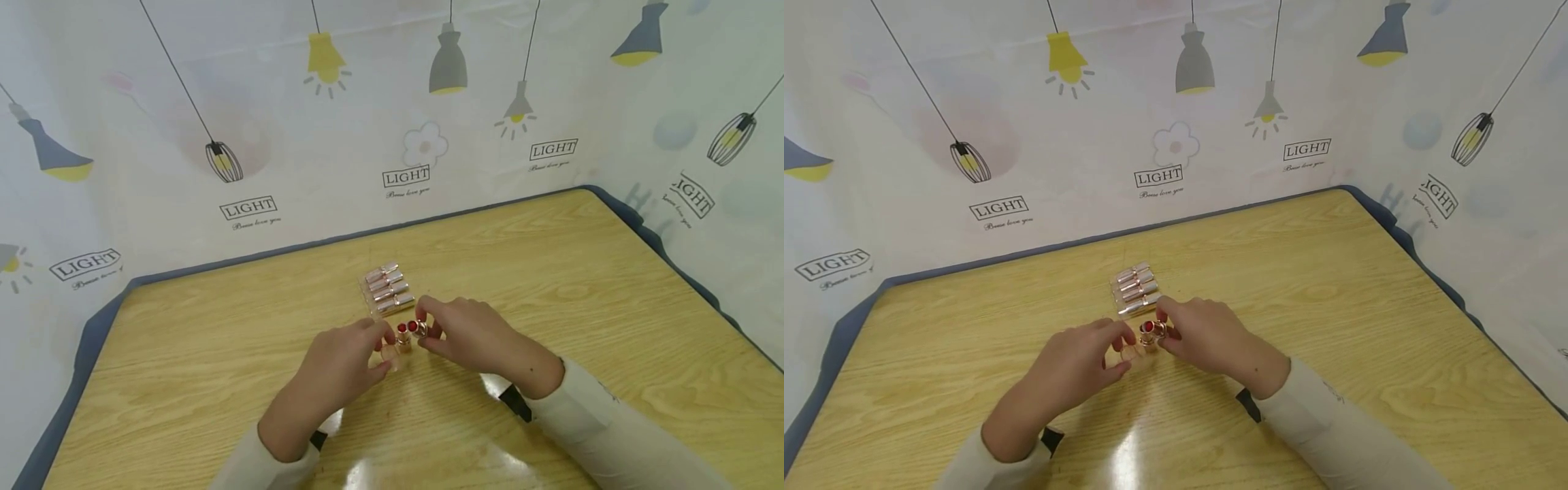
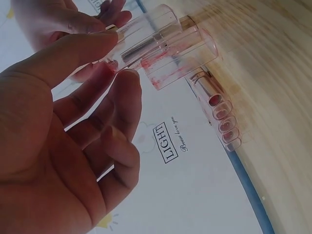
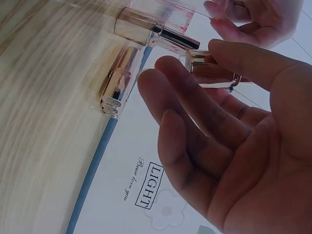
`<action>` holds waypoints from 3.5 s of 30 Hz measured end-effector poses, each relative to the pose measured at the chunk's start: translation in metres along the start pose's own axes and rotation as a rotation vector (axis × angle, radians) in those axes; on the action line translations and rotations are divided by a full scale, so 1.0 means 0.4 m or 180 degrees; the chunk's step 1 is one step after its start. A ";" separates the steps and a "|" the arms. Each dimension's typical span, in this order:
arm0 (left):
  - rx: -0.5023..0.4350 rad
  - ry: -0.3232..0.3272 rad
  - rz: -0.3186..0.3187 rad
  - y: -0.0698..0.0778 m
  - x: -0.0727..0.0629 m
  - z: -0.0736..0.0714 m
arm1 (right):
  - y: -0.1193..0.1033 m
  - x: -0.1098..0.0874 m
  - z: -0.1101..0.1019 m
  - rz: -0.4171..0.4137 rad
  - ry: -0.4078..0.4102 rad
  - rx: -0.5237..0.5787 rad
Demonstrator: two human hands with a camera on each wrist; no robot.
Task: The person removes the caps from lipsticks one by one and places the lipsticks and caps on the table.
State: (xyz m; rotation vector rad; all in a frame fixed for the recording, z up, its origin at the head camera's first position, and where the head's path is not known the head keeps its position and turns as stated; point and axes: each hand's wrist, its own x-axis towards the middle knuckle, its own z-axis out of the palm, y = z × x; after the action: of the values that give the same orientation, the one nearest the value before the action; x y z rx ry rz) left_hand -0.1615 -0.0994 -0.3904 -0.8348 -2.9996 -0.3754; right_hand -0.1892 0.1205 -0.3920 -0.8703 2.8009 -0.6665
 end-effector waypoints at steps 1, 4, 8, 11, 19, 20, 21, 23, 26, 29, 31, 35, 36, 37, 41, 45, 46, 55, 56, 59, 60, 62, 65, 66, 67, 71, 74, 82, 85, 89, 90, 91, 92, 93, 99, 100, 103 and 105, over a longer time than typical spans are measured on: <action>-0.0005 -0.0020 0.0001 0.000 0.000 0.001 | 0.000 0.000 0.000 0.0000 0.0005 -0.0006; -0.0012 -0.0055 0.0006 -0.001 0.002 0.004 | 0.001 0.000 0.000 0.0028 0.0006 -0.0012; -0.0024 -0.0078 -0.0007 -0.001 0.003 0.007 | 0.000 0.000 0.000 0.0065 -0.0007 -0.0001; -0.0015 -0.0078 -0.0013 0.000 0.004 0.010 | 0.001 0.000 0.001 0.0069 -0.0012 0.0009; 0.0036 -0.0152 -0.0071 0.001 0.006 0.015 | 0.001 0.000 0.002 0.0076 -0.0023 0.0015; 0.0037 -0.0161 -0.0075 0.001 0.007 0.015 | 0.001 0.000 0.002 0.0076 -0.0025 0.0013; 0.0035 -0.0167 -0.0079 0.001 0.007 0.015 | 0.001 0.001 0.002 0.0077 -0.0027 0.0016; 0.0038 -0.0172 -0.0082 0.000 0.007 0.016 | 0.001 0.001 0.002 0.0076 -0.0029 0.0017; 0.0059 -0.0161 -0.0066 0.000 0.006 0.016 | 0.001 0.000 0.002 0.0066 -0.0027 0.0016; 0.0081 -0.0150 -0.0056 -0.001 0.006 0.017 | 0.000 0.000 0.002 0.0053 -0.0032 0.0021; 0.0091 -0.0142 -0.0044 -0.001 0.005 0.017 | 0.001 0.000 0.002 0.0046 -0.0043 0.0026; 0.0106 -0.0122 -0.0030 -0.003 0.005 0.018 | 0.001 0.000 0.002 0.0049 -0.0066 0.0033; 0.0108 -0.0117 -0.0028 -0.003 0.005 0.018 | 0.001 0.000 0.002 0.0052 -0.0069 0.0031; 0.0109 -0.0114 -0.0029 -0.003 0.005 0.018 | 0.001 0.000 0.002 0.0058 -0.0075 0.0033; 0.0097 -0.0133 -0.0038 -0.002 0.004 0.016 | 0.001 0.001 0.002 0.0085 -0.0089 0.0048; 0.0089 -0.0162 -0.0045 -0.002 0.004 0.015 | 0.003 0.000 0.003 0.0093 -0.0087 0.0059; 0.0082 -0.0173 -0.0050 -0.001 0.004 0.014 | 0.003 0.000 0.003 0.0090 -0.0087 0.0060; 0.0002 -0.0239 -0.0094 -0.005 0.002 0.017 | 0.005 0.001 0.001 0.0081 -0.0083 0.0073; 0.0006 -0.0222 -0.0091 -0.006 0.000 0.017 | 0.004 0.002 0.001 0.0087 -0.0091 0.0080; 0.0020 -0.0228 -0.0109 -0.008 -0.003 0.017 | 0.003 0.004 0.002 0.0114 -0.0135 0.0106; 0.0025 -0.0241 -0.0123 -0.008 -0.003 0.017 | 0.003 0.005 0.002 0.0118 -0.0155 0.0110; 0.0021 -0.0276 -0.0151 -0.008 -0.003 0.016 | 0.002 0.007 0.003 0.0148 -0.0195 0.0125; 0.0012 -0.0284 -0.0166 -0.008 -0.003 0.013 | 0.004 0.010 0.005 0.0140 -0.0235 0.0116; 0.0008 -0.0274 -0.0163 -0.009 -0.002 0.012 | 0.005 0.011 0.006 0.0122 -0.0239 0.0112; 0.0007 -0.0265 -0.0158 -0.009 -0.003 0.012 | 0.007 0.012 0.007 0.0101 -0.0235 0.0105; -0.0027 -0.0281 -0.0153 -0.010 -0.003 0.007 | 0.012 0.014 0.012 -0.0004 -0.0238 0.0058; -0.0080 -0.0355 -0.0184 -0.013 -0.002 0.000 | 0.013 0.017 0.016 -0.0036 -0.0278 0.0019; -0.0111 -0.0379 -0.0167 -0.020 -0.006 -0.014 | 0.012 0.024 0.037 -0.0126 -0.0335 -0.0150; -0.0095 -0.0358 -0.0186 -0.021 -0.005 -0.017 | 0.014 0.026 0.045 -0.0131 -0.0360 -0.0171; -0.0074 -0.0347 -0.0219 -0.020 -0.007 -0.020 | 0.015 0.026 0.057 -0.0154 -0.0395 -0.0220; -0.0066 -0.0347 -0.0219 -0.020 -0.007 -0.020 | 0.014 0.025 0.059 -0.0163 -0.0401 -0.0241; -0.0056 -0.0336 -0.0215 -0.020 -0.007 -0.021 | 0.015 0.025 0.061 -0.0161 -0.0410 -0.0258; -0.0036 -0.0318 -0.0210 -0.020 -0.007 -0.022 | 0.014 0.024 0.062 -0.0160 -0.0411 -0.0273; -0.0024 -0.0297 -0.0202 -0.019 -0.006 -0.022 | 0.014 0.024 0.062 -0.0153 -0.0407 -0.0284; 0.0026 -0.0232 -0.0132 -0.019 -0.006 -0.024 | 0.014 0.022 0.070 -0.0114 -0.0397 -0.0263; 0.0032 -0.0236 -0.0126 -0.020 -0.007 -0.024 | 0.014 0.022 0.071 -0.0123 -0.0396 -0.0248; 0.0039 -0.0193 -0.0116 -0.023 -0.009 -0.022 | 0.014 0.023 0.074 -0.0118 -0.0374 -0.0210; 0.0019 -0.0158 -0.0123 -0.024 -0.011 -0.022 | 0.013 0.024 0.074 -0.0064 -0.0401 -0.0180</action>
State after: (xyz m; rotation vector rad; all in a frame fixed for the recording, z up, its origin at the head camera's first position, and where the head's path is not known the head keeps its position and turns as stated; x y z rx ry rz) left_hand -0.1632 -0.1118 -0.3844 -0.7985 -3.0649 -0.3512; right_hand -0.1924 0.1078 -0.4206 -0.9176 2.7139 -0.5183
